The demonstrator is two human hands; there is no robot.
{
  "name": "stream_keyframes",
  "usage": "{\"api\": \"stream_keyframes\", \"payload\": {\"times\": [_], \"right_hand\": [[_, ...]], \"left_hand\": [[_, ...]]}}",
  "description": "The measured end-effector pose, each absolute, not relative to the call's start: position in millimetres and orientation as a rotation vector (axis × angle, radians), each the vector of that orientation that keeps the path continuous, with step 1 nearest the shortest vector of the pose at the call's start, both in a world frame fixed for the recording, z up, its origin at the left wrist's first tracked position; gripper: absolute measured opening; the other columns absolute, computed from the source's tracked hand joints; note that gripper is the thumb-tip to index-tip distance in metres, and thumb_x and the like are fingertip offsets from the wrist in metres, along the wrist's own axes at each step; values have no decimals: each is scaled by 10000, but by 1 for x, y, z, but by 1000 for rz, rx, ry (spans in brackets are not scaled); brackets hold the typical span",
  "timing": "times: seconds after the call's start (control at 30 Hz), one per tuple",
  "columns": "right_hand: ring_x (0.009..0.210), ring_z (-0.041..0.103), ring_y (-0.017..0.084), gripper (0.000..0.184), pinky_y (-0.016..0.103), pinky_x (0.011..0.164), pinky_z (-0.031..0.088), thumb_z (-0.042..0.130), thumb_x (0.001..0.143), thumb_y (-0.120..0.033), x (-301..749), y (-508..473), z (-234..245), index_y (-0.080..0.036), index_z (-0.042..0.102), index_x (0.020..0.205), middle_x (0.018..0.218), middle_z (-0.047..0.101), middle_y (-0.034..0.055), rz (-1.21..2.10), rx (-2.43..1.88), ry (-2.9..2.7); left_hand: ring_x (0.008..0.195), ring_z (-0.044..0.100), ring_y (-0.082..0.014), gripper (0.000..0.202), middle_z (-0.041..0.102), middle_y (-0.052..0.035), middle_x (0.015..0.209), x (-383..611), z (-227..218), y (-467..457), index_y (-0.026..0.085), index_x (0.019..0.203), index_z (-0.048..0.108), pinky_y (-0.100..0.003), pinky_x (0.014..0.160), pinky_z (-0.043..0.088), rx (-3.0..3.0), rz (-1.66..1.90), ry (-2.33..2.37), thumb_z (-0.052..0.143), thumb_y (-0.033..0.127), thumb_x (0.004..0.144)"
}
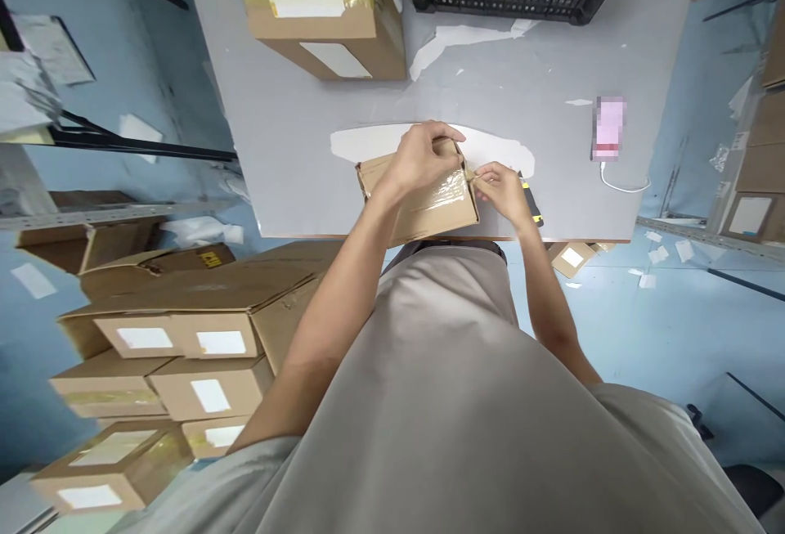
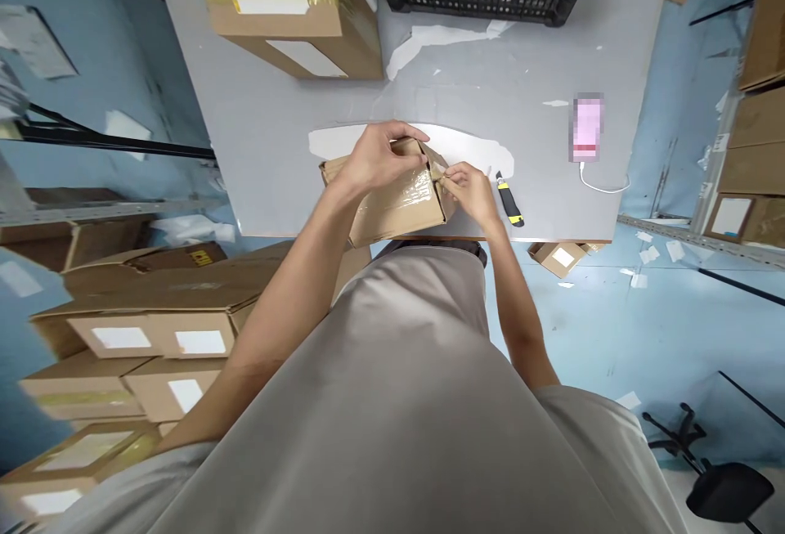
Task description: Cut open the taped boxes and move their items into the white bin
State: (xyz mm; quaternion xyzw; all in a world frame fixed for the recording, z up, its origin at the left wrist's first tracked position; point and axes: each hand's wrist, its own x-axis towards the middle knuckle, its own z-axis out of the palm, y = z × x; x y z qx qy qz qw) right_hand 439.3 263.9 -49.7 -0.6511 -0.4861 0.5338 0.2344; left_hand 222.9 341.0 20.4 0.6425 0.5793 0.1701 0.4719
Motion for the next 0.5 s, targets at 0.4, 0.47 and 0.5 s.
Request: {"api": "stream_keyframes", "payload": {"times": [0.4, 0.47, 0.5], "right_hand": [[1199, 713, 320, 292, 466, 1056, 583, 685, 949, -290, 496, 209, -97, -175, 664, 1217, 1342, 737, 200, 940, -2690, -1426], [1050, 738, 274, 284, 419, 972, 606, 679, 947, -357, 483, 204, -75, -200, 673, 1183, 1227, 761, 136, 944, -2524, -1295], [980, 744, 249, 295, 387, 914, 616, 670, 962, -406, 476, 202, -58, -211, 681, 1183, 1183, 765, 106, 979, -2391, -1242]], "left_hand": [[1189, 716, -289, 328, 816, -67, 1215, 224, 25, 338, 226, 1118, 813, -437, 1154, 553, 1516, 432, 1432, 736, 186, 802], [1201, 716, -298, 323, 817, -68, 1213, 224, 24, 339, 230, 1109, 817, -450, 1166, 551, 1513, 438, 1426, 739, 188, 798], [1204, 717, -301, 320, 818, -67, 1212, 224, 23, 339, 232, 1104, 819, -455, 1169, 552, 1511, 443, 1424, 739, 188, 797]]}}
